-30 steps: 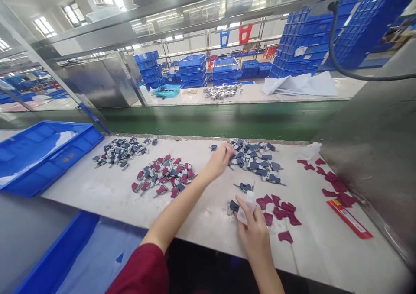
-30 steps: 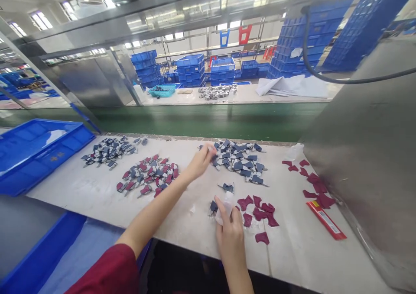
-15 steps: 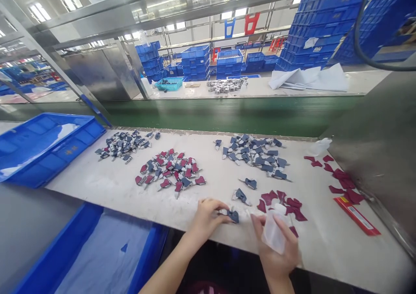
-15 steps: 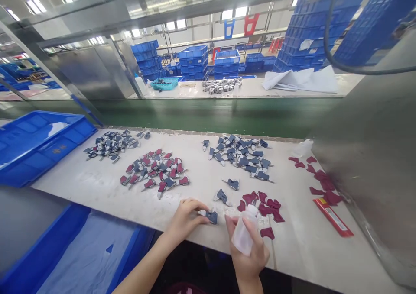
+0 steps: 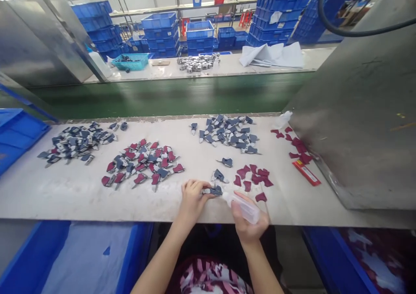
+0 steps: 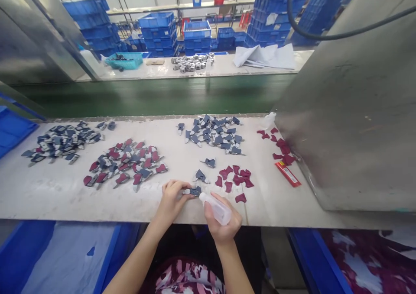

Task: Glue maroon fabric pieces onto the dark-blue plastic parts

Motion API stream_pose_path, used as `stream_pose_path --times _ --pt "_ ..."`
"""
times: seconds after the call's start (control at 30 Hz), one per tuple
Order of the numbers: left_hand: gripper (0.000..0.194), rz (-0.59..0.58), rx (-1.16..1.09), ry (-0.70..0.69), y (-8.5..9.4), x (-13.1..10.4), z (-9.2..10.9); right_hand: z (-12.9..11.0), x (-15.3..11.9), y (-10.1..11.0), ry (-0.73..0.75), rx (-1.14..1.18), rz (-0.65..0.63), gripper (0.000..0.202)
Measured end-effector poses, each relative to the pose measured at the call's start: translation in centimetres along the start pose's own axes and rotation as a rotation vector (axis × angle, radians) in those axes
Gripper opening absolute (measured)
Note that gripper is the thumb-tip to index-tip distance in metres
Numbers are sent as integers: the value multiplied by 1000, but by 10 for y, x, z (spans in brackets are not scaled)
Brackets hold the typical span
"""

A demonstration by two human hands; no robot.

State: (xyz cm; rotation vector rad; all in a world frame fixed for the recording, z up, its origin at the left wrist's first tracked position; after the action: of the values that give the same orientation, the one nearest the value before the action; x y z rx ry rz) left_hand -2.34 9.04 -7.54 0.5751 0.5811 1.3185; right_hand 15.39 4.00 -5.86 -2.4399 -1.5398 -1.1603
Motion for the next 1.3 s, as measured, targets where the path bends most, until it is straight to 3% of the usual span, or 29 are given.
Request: stream_pose_path --times 0.57,1.3 --pt "10 4 15 -20 0 -1 0 -1 3 -2 39 -61 -12 14" --pt "12 -3 46 -19 2 0 3 7 0 2 -53 -47 61 14"
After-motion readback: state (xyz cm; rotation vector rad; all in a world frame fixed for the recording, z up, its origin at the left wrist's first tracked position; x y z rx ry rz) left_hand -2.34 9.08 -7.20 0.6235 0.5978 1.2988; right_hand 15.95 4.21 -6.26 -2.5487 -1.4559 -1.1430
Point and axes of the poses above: each hand's wrist, its own x-axis towards the middle knuckle, its own y-axis out of the back of the hand, z = x × y, the point moved 6 cm from there along x, towards the middle knuckle, and after that the axes turned 5 degrees about -z, right-handed, at the moved point
